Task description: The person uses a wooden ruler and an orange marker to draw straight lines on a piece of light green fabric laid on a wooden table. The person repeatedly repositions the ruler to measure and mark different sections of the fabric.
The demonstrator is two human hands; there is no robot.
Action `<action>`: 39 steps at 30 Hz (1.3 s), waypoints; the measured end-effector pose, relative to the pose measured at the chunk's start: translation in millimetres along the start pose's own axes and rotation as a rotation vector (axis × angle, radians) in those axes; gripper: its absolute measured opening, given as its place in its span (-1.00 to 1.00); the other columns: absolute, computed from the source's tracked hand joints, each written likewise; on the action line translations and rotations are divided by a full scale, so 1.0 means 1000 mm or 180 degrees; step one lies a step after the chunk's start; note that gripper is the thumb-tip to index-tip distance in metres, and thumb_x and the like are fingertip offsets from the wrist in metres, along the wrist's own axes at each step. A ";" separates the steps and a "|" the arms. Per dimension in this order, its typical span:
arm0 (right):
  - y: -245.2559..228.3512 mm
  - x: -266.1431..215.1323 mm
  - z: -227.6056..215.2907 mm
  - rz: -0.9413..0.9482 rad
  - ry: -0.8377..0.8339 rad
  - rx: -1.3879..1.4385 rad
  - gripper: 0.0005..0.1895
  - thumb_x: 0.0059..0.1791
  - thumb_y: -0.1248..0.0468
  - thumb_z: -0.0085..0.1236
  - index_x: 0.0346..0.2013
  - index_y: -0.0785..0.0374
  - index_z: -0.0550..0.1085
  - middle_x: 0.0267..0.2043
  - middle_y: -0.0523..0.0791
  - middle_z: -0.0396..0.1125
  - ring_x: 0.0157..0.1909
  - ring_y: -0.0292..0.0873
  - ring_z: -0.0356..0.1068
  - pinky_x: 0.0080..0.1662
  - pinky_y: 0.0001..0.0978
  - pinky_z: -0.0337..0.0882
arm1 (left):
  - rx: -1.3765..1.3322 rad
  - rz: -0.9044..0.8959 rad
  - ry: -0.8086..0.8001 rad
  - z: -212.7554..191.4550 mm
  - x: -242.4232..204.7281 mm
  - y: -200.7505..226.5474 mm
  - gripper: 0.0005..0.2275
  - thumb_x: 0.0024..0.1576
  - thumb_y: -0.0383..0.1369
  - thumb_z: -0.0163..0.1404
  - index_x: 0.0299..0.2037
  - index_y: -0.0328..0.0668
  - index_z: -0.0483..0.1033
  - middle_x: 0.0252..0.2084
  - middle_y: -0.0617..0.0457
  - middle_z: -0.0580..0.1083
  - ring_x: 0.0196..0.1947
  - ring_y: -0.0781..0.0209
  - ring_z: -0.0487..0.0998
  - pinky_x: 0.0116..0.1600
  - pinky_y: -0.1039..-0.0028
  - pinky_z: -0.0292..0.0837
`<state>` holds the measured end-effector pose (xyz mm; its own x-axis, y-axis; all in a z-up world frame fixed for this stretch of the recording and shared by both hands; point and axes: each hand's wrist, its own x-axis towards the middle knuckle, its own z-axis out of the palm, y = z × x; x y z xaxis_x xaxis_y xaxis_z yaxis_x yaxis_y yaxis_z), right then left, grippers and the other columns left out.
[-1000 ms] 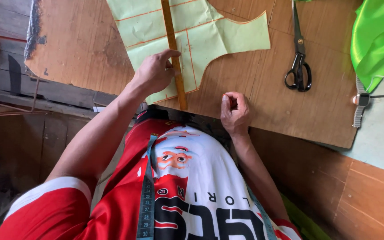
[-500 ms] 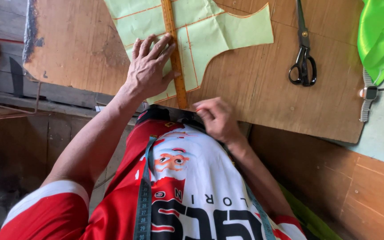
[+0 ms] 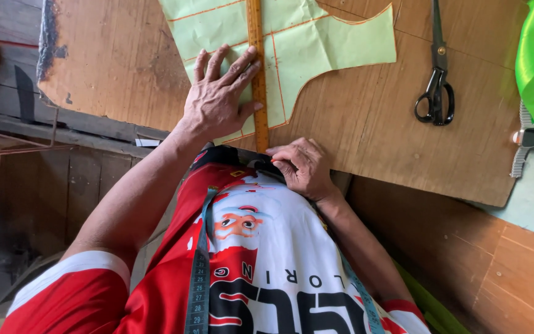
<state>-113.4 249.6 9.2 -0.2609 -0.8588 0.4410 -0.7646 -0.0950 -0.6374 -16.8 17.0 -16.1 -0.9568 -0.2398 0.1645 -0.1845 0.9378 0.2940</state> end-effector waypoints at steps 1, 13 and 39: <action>0.000 0.000 0.000 0.0008 -0.0006 0.0003 -0.81 0.15 0.16 -0.04 -0.31 0.11 0.43 -0.17 -0.28 0.53 -0.26 -0.20 0.37 -0.17 -0.33 0.30 | -0.0007 -0.0003 -0.0007 0.000 -0.001 0.000 -0.39 0.25 0.07 -0.04 0.44 -0.06 0.27 0.49 0.09 0.17 0.40 -0.38 0.14 0.37 -0.29 -0.08; 0.003 -0.003 0.000 0.0019 -0.0077 -0.0040 -0.83 0.14 0.15 -0.01 -0.29 0.10 0.44 -0.14 -0.30 0.53 -0.28 -0.20 0.38 -0.17 -0.33 0.30 | -0.0028 -0.0025 -0.0037 -0.001 0.000 0.002 -0.38 0.24 0.06 -0.02 0.45 -0.06 0.28 0.51 0.12 0.15 0.41 -0.39 0.12 0.37 -0.29 -0.11; 0.017 -0.007 0.008 0.2598 0.0531 0.1430 -0.76 0.02 0.30 0.20 -0.07 0.35 0.48 -0.34 -0.02 0.48 -0.30 -0.25 0.53 -0.21 -0.47 0.62 | -0.0202 -0.0086 -0.0129 -0.004 0.002 0.001 -0.38 0.23 0.05 -0.03 0.42 -0.11 0.31 0.50 0.10 0.15 0.42 -0.37 0.07 0.38 -0.30 -0.19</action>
<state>-119.4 249.6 -9.7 -0.7226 -0.6657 -0.1863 -0.0191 0.2887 -0.9572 -17.6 16.2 -11.5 -0.9602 -0.2531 0.1179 -0.1969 0.9131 0.3570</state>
